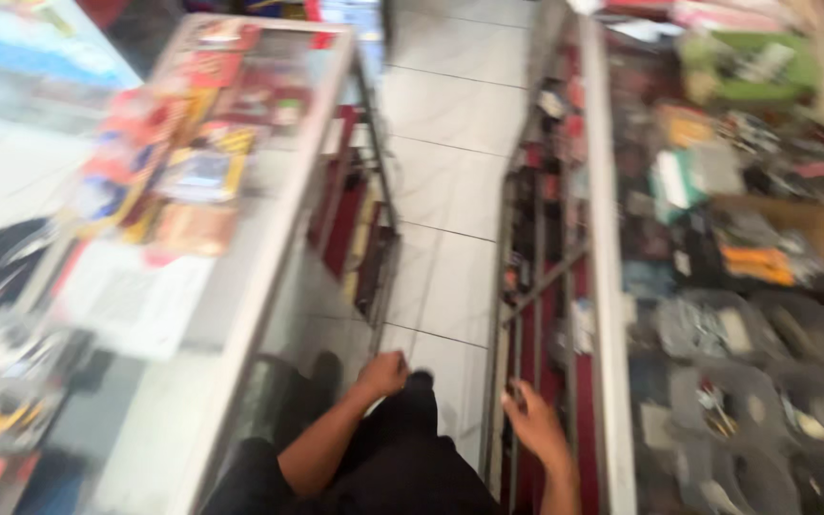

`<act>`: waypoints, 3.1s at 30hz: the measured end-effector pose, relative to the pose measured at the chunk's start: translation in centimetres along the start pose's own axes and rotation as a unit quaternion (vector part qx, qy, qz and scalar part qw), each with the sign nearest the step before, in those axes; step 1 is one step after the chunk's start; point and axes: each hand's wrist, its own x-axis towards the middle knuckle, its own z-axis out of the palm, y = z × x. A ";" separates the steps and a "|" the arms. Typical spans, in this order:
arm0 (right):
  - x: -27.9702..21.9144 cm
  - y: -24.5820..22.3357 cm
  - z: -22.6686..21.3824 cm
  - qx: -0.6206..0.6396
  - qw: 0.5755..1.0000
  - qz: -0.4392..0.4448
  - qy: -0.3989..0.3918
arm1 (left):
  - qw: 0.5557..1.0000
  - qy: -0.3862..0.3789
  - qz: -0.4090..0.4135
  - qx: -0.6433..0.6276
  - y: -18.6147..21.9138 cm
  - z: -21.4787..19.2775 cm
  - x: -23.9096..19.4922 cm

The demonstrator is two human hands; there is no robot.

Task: The person repeatedly picks up packaged items from a glass counter, moves them to a wall-mounted wire rack, and then returns them to the counter. The items include small hardware and accessories in blister packs.

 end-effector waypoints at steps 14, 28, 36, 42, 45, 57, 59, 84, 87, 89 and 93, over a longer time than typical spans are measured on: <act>-1.2 -5.6 9.9 -0.265 0.912 0.075 -0.305 | 0.977 0.072 -0.097 -0.175 -5.8 -0.4 -11.6; -5.1 -2.9 21.0 -0.202 0.936 -0.156 -0.241 | 0.928 0.248 -0.062 -0.271 -6.9 0.5 -31.1; -10.6 -8.2 22.7 -0.091 0.893 -0.365 -0.248 | 0.880 0.286 -0.036 -0.377 -0.7 -5.3 -42.7; -16.8 -21.2 22.2 0.060 0.792 -0.581 -0.178 | 0.798 0.517 -0.035 -0.310 -1.0 -12.0 -46.4; -18.8 -28.1 22.9 0.136 0.720 -0.649 -0.205 | 0.707 0.640 -0.125 -0.273 -2.6 -16.2 -46.3; -18.1 -42.5 33.2 0.097 0.645 -0.729 -0.208 | 0.533 0.746 -0.355 -0.181 -13.7 -26.0 -40.2; -18.1 -42.8 34.1 0.100 0.622 -0.744 -0.224 | 0.521 0.745 -0.359 -0.211 -14.6 -26.1 -39.7; -20.1 -36.8 27.6 0.360 0.600 -0.491 -0.519 | 0.687 0.579 0.051 -0.436 -7.5 -18.6 -43.3; -21.7 -33.9 25.1 0.397 0.625 -0.450 -0.500 | 0.642 0.511 0.073 -0.567 -6.2 -15.3 -43.9; -22.5 -32.3 23.6 0.405 0.628 -0.452 -0.488 | 0.645 0.484 0.038 -0.590 -5.4 -13.4 -43.6; -23.2 -29.3 20.7 0.410 0.648 -0.468 -0.440 | 0.616 0.407 -0.001 -0.674 -3.4 -9.5 -42.2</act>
